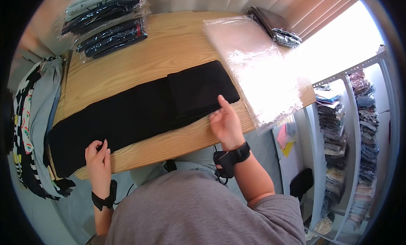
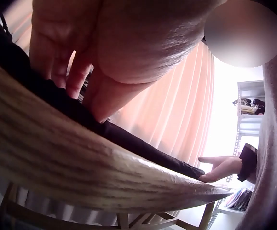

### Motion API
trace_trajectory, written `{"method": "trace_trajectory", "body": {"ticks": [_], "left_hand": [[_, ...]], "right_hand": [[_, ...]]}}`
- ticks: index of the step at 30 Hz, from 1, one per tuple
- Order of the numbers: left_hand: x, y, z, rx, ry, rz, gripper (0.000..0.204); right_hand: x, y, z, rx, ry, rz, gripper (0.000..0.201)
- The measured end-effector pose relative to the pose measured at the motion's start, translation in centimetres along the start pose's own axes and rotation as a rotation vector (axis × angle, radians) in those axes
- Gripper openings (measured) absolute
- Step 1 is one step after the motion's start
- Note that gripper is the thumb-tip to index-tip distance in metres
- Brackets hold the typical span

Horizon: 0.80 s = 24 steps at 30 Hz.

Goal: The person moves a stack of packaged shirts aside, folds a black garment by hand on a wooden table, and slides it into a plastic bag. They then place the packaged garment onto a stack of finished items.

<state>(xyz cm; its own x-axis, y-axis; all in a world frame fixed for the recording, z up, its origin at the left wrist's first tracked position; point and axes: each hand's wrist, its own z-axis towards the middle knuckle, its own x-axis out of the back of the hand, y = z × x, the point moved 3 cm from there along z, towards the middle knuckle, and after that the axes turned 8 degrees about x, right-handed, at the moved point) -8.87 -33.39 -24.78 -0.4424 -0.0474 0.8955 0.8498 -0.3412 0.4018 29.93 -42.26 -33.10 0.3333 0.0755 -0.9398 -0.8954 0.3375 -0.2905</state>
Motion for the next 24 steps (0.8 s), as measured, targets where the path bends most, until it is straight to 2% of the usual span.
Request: {"method": "trace_trajectory", "body": {"ticks": [2, 3, 4, 6, 7, 9, 10, 12, 13, 14, 16, 17, 19, 20, 22, 24], "left_hand": [[0.0, 0.0, 0.0, -0.003, 0.004, 0.001, 0.024], [0.0, 0.0, 0.0, -0.007, 0.007, -0.001, 0.024], [0.0, 0.0, 0.0, 0.003, 0.009, 0.007, 0.024], [0.0, 0.0, 0.0, -0.008, 0.014, 0.002, 0.024], [0.1, 0.1, 0.0, 0.003, 0.021, -0.003, 0.023], [0.1, 0.0, 0.0, 0.015, 0.014, -0.001, 0.024], [0.1, 0.0, -0.1, 0.011, 0.004, -0.011, 0.024], [0.1, -0.1, -0.1, 0.044, 0.017, -0.005, 0.024], [0.1, -0.1, -0.1, 0.036, 0.021, -0.02, 0.024], [0.1, -0.1, 0.0, 0.026, 0.026, -0.036, 0.024], [0.2, 0.0, 0.0, 0.036, 0.036, -0.035, 0.024], [0.2, 0.0, 0.0, 0.032, 0.037, -0.038, 0.024], [0.3, 0.0, 0.0, 0.02, 0.045, -0.039, 0.023], [0.3, 0.0, 0.0, 0.026, 0.046, -0.03, 0.023], [0.3, 0.0, 0.0, 0.031, 0.036, -0.045, 0.024], [0.3, -0.2, -0.1, 0.039, 0.049, -0.039, 0.02]], "right_hand": [[-4.0, 4.1, 1.1, -0.091, 0.582, -0.156, 0.02], [-4.1, 5.1, 1.3, -0.097, 0.647, -0.153, 0.02], [-3.8, 5.8, 1.5, -0.11, 0.645, -0.148, 0.02], [-3.0, 6.5, 1.9, -0.013, 0.686, -0.387, 0.02], [-3.6, 7.0, 1.9, -0.033, 0.681, -0.382, 0.02], [-5.8, 6.9, 1.7, 0.077, 0.669, -0.574, 0.02], [-6.1, 7.3, 1.6, 0.053, 0.661, -0.569, 0.02], [-6.5, 7.7, 1.2, 0.17, 0.673, -0.854, 0.026], [-6.8, 8.1, 1.3, 0.278, 0.543, -0.94, 0.033], [-7.0, 8.5, 1.2, 0.262, 0.535, -0.932, 0.033], [-8.5, 8.5, 1.3, 0.2, 0.444, -1.409, 0.035], [-8.7, 8.7, 1.3, 0.193, 0.437, -1.402, 0.035], [-9.7, 9.5, 1.6, 0.004, 0.135, -1.995, 0.044], [-11.0, 10.1, 1.9, -0.001, 0.128, -1.986, 0.044], [-15.2, 12.9, 2.5, 0.291, -0.494, -2.388, 0.056], [-14.1, 15.4, 2.4, 0.114, -0.788, -2.354, 0.058]]}}
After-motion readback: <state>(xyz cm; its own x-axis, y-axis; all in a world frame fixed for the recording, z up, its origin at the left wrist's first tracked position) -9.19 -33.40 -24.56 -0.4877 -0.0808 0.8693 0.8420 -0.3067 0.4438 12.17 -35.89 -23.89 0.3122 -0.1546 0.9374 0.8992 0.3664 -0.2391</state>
